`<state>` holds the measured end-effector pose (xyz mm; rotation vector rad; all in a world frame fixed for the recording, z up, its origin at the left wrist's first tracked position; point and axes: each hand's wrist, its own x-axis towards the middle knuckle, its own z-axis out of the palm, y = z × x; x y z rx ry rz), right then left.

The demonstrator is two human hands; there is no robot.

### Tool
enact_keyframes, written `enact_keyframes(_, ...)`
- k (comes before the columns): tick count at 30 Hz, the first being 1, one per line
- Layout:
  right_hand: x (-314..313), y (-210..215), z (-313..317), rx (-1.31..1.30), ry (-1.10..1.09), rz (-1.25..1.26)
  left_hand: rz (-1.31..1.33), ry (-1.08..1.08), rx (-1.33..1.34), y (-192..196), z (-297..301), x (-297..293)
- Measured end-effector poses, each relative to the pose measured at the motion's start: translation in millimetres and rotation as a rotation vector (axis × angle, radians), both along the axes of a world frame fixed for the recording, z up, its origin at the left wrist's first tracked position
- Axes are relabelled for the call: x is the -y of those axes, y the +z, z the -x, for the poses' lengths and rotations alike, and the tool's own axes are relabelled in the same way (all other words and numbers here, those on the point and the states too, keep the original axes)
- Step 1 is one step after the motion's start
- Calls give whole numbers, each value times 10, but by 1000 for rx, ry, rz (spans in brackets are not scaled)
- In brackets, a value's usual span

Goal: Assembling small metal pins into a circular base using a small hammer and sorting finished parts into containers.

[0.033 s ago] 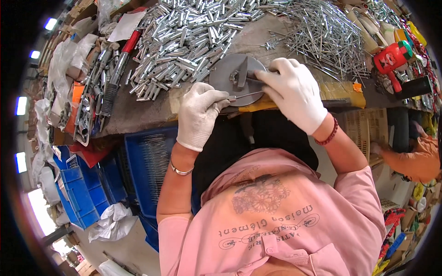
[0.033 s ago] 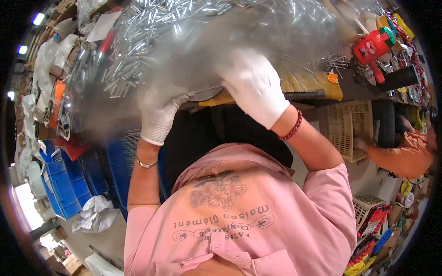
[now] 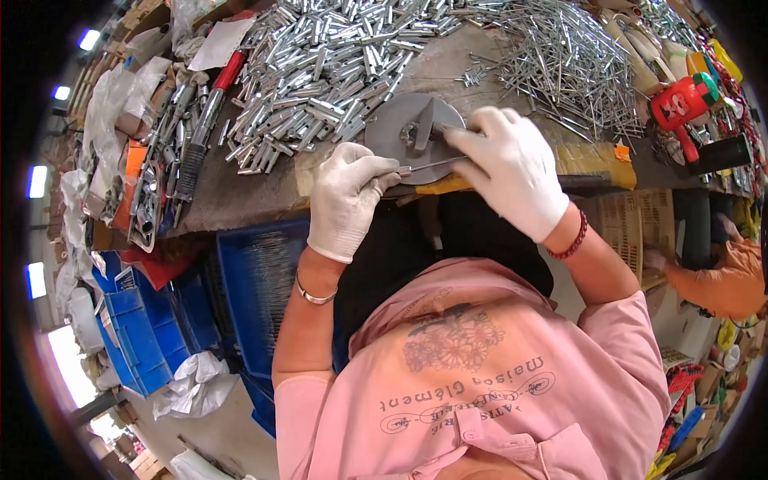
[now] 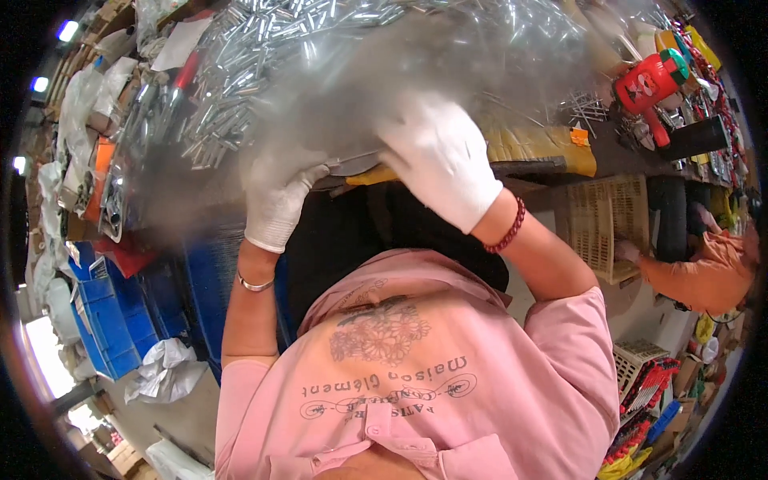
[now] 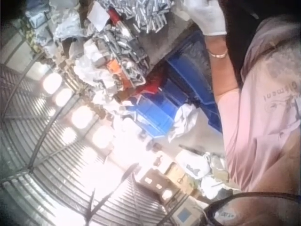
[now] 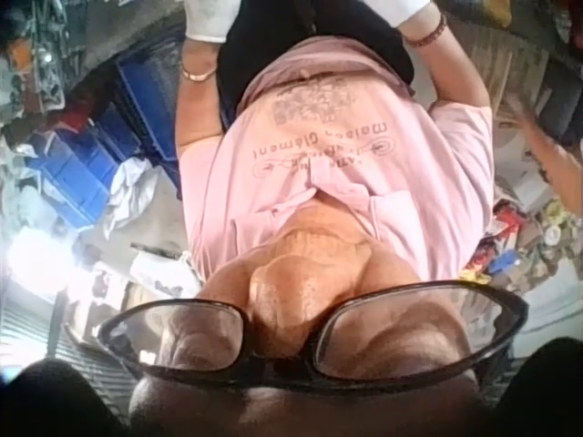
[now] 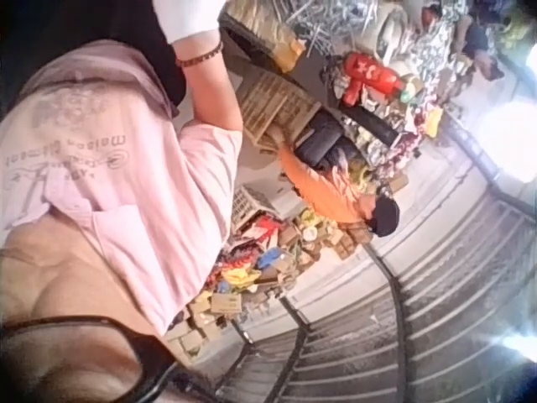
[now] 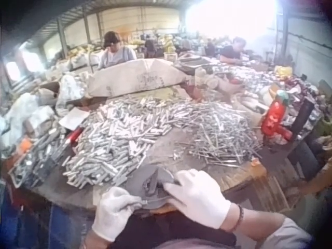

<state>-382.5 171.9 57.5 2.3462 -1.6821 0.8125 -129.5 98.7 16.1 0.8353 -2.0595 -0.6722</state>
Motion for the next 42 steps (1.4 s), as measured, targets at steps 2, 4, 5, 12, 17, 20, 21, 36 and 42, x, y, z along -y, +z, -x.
enact_keyframes(2, -128, -12, -118, -11, -23, -129, -34, 10, -16, 39, 11, -31)
enact_keyframes(4, -223, -44, -219, 23, -85, -315, -65, 19, -34, 21, -3, -43)
enact_keyframes(5, -254, -62, -233, 24, -83, -315, -49, 13, -29, -36, -32, -37)
enact_keyframes(12, -324, -64, -308, 808, 45, -885, 28, 267, -12, -87, 119, -485)
enact_keyframes(17, -398, -122, -419, 1033, 9, -1025, -710, 301, -202, -21, 172, -653)
enact_keyframes(20, -427, -203, -527, 1041, 27, -1016, -879, 282, -304, 11, 125, -650)
enact_keyframes(21, -427, -217, -572, 1004, 33, -980, -952, 278, -387, 19, 111, -660)
enact_keyframes(36, -151, -153, -286, 1085, -76, -600, -851, 1046, -577, -1199, -1761, -800)
enact_keyframes(42, -98, -130, -345, 1072, -103, -612, -761, 1335, -284, -2791, -3212, -551)
